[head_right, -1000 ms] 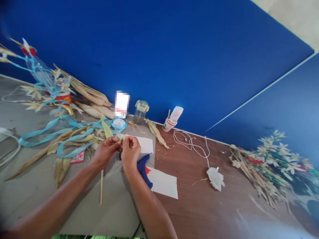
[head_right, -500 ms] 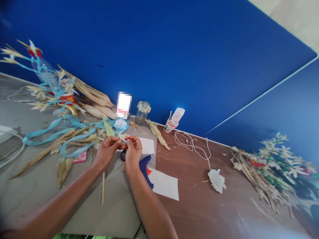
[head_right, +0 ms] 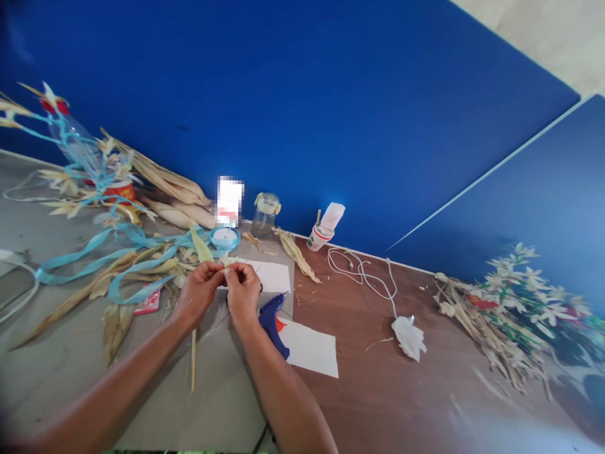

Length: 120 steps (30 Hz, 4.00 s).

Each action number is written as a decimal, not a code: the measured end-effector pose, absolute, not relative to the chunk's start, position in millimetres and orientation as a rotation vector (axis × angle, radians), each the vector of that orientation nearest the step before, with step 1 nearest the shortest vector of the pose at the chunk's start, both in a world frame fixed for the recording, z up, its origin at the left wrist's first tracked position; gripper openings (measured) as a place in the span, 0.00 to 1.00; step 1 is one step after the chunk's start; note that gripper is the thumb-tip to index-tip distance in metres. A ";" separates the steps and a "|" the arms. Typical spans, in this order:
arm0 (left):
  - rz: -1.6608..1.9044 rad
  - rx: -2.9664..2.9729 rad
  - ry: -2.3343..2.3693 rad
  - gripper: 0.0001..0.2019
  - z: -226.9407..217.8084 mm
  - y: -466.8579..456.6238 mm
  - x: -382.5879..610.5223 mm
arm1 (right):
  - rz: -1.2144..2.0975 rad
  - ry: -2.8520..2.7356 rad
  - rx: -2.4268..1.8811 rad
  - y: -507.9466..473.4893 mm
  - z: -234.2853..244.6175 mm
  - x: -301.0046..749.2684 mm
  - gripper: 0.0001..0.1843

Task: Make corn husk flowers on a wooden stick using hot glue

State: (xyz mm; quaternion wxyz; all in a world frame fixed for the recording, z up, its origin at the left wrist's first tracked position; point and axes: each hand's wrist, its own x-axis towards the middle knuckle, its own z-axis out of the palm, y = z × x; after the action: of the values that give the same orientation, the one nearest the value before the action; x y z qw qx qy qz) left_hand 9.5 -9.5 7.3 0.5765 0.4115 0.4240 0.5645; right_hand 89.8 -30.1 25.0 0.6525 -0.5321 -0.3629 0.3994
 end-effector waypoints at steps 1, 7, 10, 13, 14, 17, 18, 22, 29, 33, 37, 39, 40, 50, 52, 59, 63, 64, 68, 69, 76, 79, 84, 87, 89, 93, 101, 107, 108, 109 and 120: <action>1.329 0.977 1.002 0.10 7.1 -9.4 9.8 | 0.898 -0.828 -1.216 -30.1 25.3 89.9 0.07; 1.363 1.067 1.077 0.06 5.7 -10.5 11.4 | 0.813 -0.843 -1.313 -30.5 27.5 88.8 0.08; 1.357 1.062 1.083 0.05 2.1 -10.1 11.6 | 0.763 -0.849 -1.363 -30.3 26.6 87.8 0.07; 1.339 1.079 1.072 0.05 -0.1 -8.9 11.4 | 0.741 -0.857 -1.386 -29.2 23.8 87.4 0.07; 1.334 1.087 1.065 0.05 0.3 -8.7 11.4 | 0.742 -0.856 -1.387 -28.8 22.8 87.7 0.07; 1.312 1.102 1.018 0.06 4.9 -10.1 11.8 | 0.743 -0.852 -1.383 -27.7 20.6 89.8 0.07; 1.300 1.102 0.996 0.06 7.0 -11.1 11.9 | 0.741 -0.850 -1.383 -27.4 20.3 90.9 0.07; 1.264 1.034 0.907 0.08 12.1 -14.9 11.9 | 0.697 -0.870 -1.397 -27.8 21.2 94.2 0.06; 1.186 0.796 0.781 0.12 13.3 -13.4 12.0 | 0.595 -0.945 -1.425 -30.0 22.5 92.6 0.04; 1.173 0.706 0.764 0.10 17.2 -13.7 12.1 | 0.548 -0.980 -1.445 -30.2 20.5 92.5 0.01; 1.155 0.617 0.720 0.07 19.2 -14.9 10.7 | 0.509 -1.023 -1.450 -31.0 20.3 91.6 0.01; 1.134 0.556 0.692 0.07 19.5 -15.0 10.2 | 0.512 -1.037 -1.445 -31.2 19.8 91.0 0.01; 1.123 0.531 0.679 0.07 19.7 -15.0 10.1 | 0.512 -1.044 -1.443 -31.2 19.1 90.8 0.01; 1.035 0.461 0.646 0.08 19.7 -11.0 7.5 | 0.420 -1.139 -1.445 -29.4 9.6 90.6 0.03; 1.019 0.437 0.634 0.08 17.3 -9.4 5.5 | 0.420 -1.152 -1.444 -29.4 9.8 90.3 0.03; 1.020 0.420 0.610 0.07 12.8 -6.3 3.2 | 0.415 -1.129 -1.473 -29.3 8.4 88.9 0.04; 1.040 0.396 0.631 0.08 14.8 -7.1 4.3 | 0.404 -1.131 -1.497 -28.2 5.1 89.5 0.04; 1.046 0.396 0.642 0.08 15.4 -7.4 4.7 | 0.404 -1.137 -1.499 -27.9 4.3 89.7 0.04; 1.065 0.407 0.667 0.08 15.7 -7.9 6.1 | 0.410 -1.153 -1.491 -26.6 2.1 89.8 0.05; 1.068 0.410 0.668 0.08 15.3 -7.8 6.4 | 0.412 -1.153 -1.490 -26.3 2.1 89.6 0.05; 1.078 0.392 0.670 0.08 13.4 -5.1 4.8 | 0.566 -1.170 -1.406 -26.0 12.8 94.7 0.04; 1.107 0.372 0.628 0.08 13.6 -3.4 3.9 | 0.772 -1.163 -1.266 -25.5 16.3 99.6 0.06; 1.134 0.359 0.569 0.07 11.9 -2.6 4.2 | 1.036 -0.915 -1.090 -22.4 10.5 102.4 0.12; 1.163 0.337 0.562 0.06 9.5 -1.1 3.1 | 1.085 -0.807 -1.005 -21.1 10.9 102.0 0.17; 1.180 0.316 0.561 0.06 7.8 0.9 1.2 | 1.096 -0.744 -0.940 -20.8 15.2 102.3 0.18; 1.186 0.285 0.554 0.05 7.3 2.9 -2.0 | 1.093 -0.671 -0.977 -19.5 23.7 106.0 0.09; 1.084 0.369 0.508 0.07 13.9 -3.3 0.0 | 1.196 -0.640 -1.102 -16.9 22.9 111.3 0.08; 1.055 0.461 0.524 0.06 12.4 -3.8 1.7 | 1.108 -0.726 -1.166 -21.9 35.2 111.2 0.09; 1.056 0.469 0.533 0.06 12.3 -3.8 2.0 | 1.023 -0.766 -1.192 -23.7 38.0 111.8 0.09; 1.060 0.477 0.544 0.06 12.3 -3.8 2.4 | 0.924 -0.830 -1.215 -25.8 41.2 112.6 0.08; 1.103 0.621 0.565 0.07 18.5 -8.6 5.3 | 0.274 -1.615 -1.382 -40.1 51.1 113.6 0.12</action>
State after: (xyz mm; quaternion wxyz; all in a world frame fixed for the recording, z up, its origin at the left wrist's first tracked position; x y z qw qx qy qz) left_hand 5.3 -8.6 18.5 0.7694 0.2860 0.2604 0.5084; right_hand 113.6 -40.1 51.1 0.4786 -0.5662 -0.6616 0.1122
